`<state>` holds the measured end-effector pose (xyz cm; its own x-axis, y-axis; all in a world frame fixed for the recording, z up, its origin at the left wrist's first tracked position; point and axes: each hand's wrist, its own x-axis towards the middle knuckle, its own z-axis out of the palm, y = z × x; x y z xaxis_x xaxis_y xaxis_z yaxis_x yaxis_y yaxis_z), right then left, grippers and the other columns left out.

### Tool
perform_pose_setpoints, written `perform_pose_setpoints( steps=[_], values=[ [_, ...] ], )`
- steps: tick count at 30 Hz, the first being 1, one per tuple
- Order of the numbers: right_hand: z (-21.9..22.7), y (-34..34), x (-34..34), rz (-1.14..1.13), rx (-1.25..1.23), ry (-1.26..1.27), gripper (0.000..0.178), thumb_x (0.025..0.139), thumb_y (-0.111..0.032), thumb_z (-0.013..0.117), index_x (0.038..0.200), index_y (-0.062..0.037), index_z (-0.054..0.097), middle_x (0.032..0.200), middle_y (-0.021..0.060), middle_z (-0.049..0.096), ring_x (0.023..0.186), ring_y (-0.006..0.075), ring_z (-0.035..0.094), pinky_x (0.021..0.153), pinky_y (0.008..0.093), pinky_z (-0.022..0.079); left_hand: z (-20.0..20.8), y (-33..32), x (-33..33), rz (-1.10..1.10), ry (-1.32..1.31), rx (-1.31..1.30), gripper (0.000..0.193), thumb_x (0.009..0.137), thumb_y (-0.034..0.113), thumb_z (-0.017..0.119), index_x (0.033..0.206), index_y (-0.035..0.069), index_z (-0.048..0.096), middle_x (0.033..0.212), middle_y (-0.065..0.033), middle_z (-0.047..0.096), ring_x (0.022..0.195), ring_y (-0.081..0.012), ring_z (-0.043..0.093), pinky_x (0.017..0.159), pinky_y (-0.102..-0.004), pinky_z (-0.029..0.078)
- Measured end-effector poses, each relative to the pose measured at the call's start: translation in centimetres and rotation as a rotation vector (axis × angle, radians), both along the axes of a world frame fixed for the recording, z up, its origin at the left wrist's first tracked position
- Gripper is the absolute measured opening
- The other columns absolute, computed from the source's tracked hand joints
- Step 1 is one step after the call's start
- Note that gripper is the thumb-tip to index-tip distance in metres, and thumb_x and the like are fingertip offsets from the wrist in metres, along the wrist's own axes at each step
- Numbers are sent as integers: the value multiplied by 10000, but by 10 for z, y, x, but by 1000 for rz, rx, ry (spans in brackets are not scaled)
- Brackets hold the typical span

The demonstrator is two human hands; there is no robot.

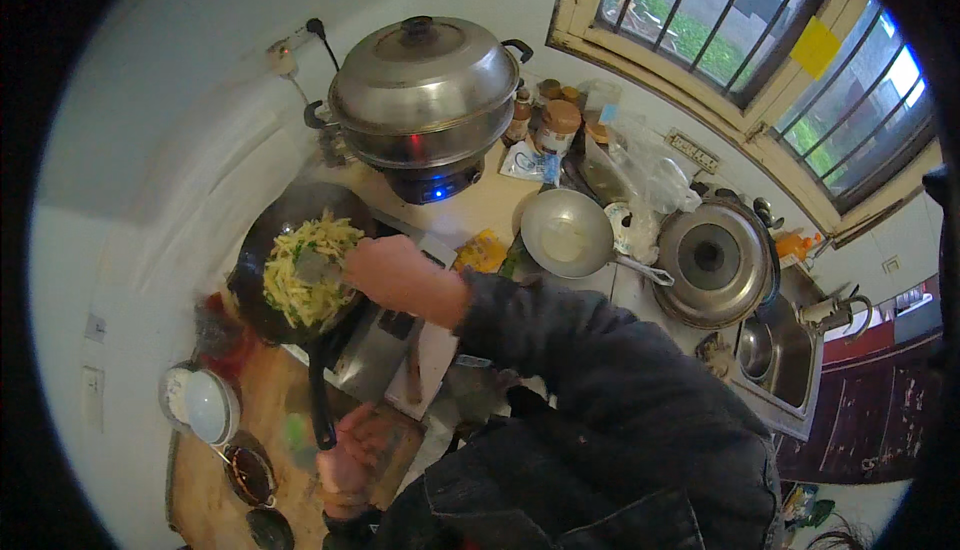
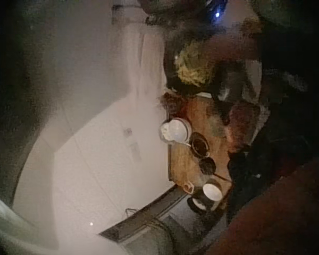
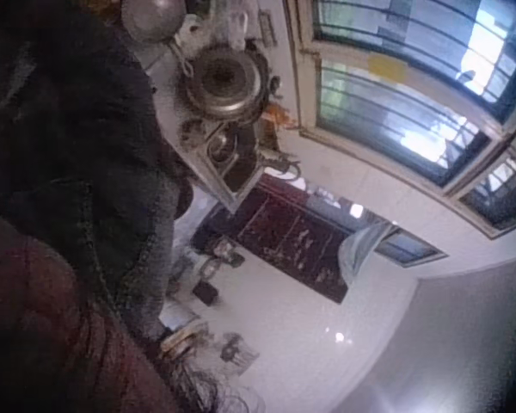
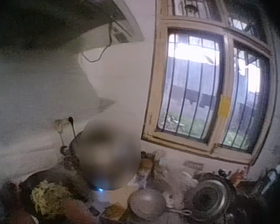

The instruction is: The person stir-fries meat in a wok, then adds chopped green onions and sliced potatoes. They season the mixture with salt and soy sauce while continuously stirring the ingredients in the wok.

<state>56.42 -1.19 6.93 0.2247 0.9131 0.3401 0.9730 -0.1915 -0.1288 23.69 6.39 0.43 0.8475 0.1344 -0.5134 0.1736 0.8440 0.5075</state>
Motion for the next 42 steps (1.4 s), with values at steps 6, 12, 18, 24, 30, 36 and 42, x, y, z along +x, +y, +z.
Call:
perform_pose_setpoints(
  steps=[6,12,18,24,30,36,42],
  values=[
    [15,-123,87,-370,84,495,279,904,-324,631,978,-61,687,895,173,692,856,374,674,745,480,535,0,-23,30,-247,-24,176,659,1002,540,410,1338,-16,518,1134,-175,665,870,-230,668,659,-275,537],
    [-13,-171,289,-855,220,284,378,883,-391,668,1033,-45,670,984,220,689,959,403,657,792,499,535,30,-45,68,-262,-17,318,613,992,504,429,1276,-26,547,1130,-198,663,895,-259,680,734,-293,518],
    [-42,-144,431,-872,169,286,482,865,-395,690,1105,20,635,1045,258,679,987,427,651,849,491,527,47,-81,82,-111,184,365,595,981,520,453,1229,-6,580,1094,-176,675,872,-245,672,722,-297,499],
    [-77,-120,471,-638,207,457,316,823,-212,708,1008,43,681,978,216,717,897,336,708,769,433,539,35,-114,43,159,360,350,525,970,479,497,1111,-8,635,1001,-153,701,759,-214,662,623,-283,484],
    [-61,-159,477,-626,242,442,369,842,-200,723,1109,45,654,993,196,710,910,320,692,802,418,526,18,-98,-29,434,554,331,437,962,439,495,1039,43,660,860,-72,682,658,-157,605,584,-272,457],
    [70,-233,392,-617,277,184,393,833,-162,714,1168,31,641,1030,118,706,872,229,675,794,361,529,91,-33,-104,1037,641,636,261,971,381,537,904,141,614,739,19,594,561,-63,488,508,-196,373],
    [208,-191,179,-101,160,542,333,781,-58,707,1105,-12,647,964,-3,621,881,94,569,788,262,486,190,0,-45,746,305,1055,283,1000,264,507,1188,86,621,889,5,624,718,-56,541,625,-195,417]
  ],
)
